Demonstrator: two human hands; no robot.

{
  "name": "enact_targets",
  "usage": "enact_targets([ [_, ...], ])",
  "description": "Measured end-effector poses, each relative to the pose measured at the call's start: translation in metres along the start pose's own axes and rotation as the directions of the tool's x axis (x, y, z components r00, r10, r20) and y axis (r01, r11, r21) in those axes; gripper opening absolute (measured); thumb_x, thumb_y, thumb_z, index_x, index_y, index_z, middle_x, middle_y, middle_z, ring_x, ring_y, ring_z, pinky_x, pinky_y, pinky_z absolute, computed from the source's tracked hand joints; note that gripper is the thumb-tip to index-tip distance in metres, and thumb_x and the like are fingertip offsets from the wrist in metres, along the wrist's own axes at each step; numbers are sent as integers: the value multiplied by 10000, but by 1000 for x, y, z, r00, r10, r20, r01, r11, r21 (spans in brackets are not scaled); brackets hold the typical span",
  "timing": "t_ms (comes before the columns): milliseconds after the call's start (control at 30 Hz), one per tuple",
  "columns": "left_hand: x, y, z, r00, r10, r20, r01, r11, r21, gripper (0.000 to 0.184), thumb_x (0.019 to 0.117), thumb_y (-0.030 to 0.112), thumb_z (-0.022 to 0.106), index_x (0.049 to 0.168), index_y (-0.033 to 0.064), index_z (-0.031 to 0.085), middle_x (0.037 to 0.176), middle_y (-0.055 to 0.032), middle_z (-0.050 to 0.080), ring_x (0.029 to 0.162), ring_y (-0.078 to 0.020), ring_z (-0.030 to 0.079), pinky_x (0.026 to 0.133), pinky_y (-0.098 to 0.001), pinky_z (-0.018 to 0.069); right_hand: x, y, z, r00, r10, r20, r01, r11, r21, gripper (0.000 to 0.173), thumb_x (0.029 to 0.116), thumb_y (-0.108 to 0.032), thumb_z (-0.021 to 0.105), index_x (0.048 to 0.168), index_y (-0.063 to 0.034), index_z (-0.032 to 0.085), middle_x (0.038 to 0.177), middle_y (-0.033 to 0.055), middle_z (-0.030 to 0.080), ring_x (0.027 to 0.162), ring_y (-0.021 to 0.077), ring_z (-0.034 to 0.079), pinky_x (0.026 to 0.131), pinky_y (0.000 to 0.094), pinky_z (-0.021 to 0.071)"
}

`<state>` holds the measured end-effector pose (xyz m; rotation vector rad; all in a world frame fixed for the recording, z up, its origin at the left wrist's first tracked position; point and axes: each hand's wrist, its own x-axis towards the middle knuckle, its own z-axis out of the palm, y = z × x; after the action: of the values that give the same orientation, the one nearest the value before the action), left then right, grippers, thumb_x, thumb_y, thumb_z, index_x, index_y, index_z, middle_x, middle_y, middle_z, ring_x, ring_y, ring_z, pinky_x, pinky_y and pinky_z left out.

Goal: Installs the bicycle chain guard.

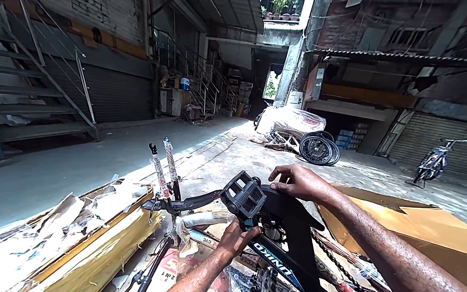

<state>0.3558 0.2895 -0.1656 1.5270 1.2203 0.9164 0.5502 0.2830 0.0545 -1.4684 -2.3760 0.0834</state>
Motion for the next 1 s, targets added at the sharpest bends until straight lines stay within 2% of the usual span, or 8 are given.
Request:
enact_targets([
  [200,1,-1,1,1000,13,-1,-13,1000,-6,785,808,631,734,1368,114,546,1214,-70,686,1118,-159,664,979,-413,534,1,1,8,995,18,-99,-20,1000,-23,409,916,-390,777,638,-148,601,553,15,546,511,174,525,507,422,405],
  [367,2,-2,2,1000,24,-7,-24,1000,-11,765,816,621,734,1363,120,551,1195,-56,696,1100,-148,673,983,-410,538,-9,6,11,995,-27,-101,26,1000,-12,152,986,-336,699,1014,-189,731,747,-37,703,624,124,651,616,406,558],
  [433,2,-2,2,1000,20,-2,-20,1000,-12,766,819,621,731,1371,124,542,1194,-61,694,1097,-155,673,972,-417,539,-9,5,10,995,-15,-98,14,1000,-9,149,991,-298,692,905,-195,758,738,-34,702,630,127,643,618,420,535],
  [533,3,-2,4,1000,22,-4,-22,1000,17,754,824,630,727,1363,132,553,1192,-65,695,1106,-158,669,980,-422,536,0,6,13,987,58,-150,-70,995,-77,453,906,-486,755,632,-164,593,569,9,545,556,193,545,545,464,421],
  [600,1,1,3,1000,20,3,-20,999,44,741,834,632,719,1363,137,563,1190,-76,691,1101,-175,668,975,-441,531,-1,7,18,978,16,-210,-28,998,-55,371,879,-477,786,736,-165,645,648,-1,602,634,181,600,613,465,479],
  [700,-2,5,-2,1000,2,13,-2,998,60,692,863,604,718,1331,111,590,1142,-103,693,1031,-213,672,931,-466,536,-9,3,18,969,-104,-222,108,994,5,185,918,-181,756,1102,-193,738,912,-38,762,817,110,725,779,417,610],
  [867,-7,4,3,1000,10,-6,-10,1000,14,582,897,551,731,1273,121,618,1020,-107,688,858,-220,657,775,-444,541,-6,-5,27,956,-14,-293,6,1000,-29,237,890,-282,799,1034,-124,697,678,29,645,628,214,634,646,501,529],
  [1000,-13,10,2,1000,6,-18,-6,1000,6,551,917,521,723,1285,125,612,1031,-117,693,848,-231,657,749,-463,537,-10,0,25,958,-102,-267,105,994,-3,177,911,-167,741,1087,-165,723,936,-11,750,797,150,716,760,442,600],
])
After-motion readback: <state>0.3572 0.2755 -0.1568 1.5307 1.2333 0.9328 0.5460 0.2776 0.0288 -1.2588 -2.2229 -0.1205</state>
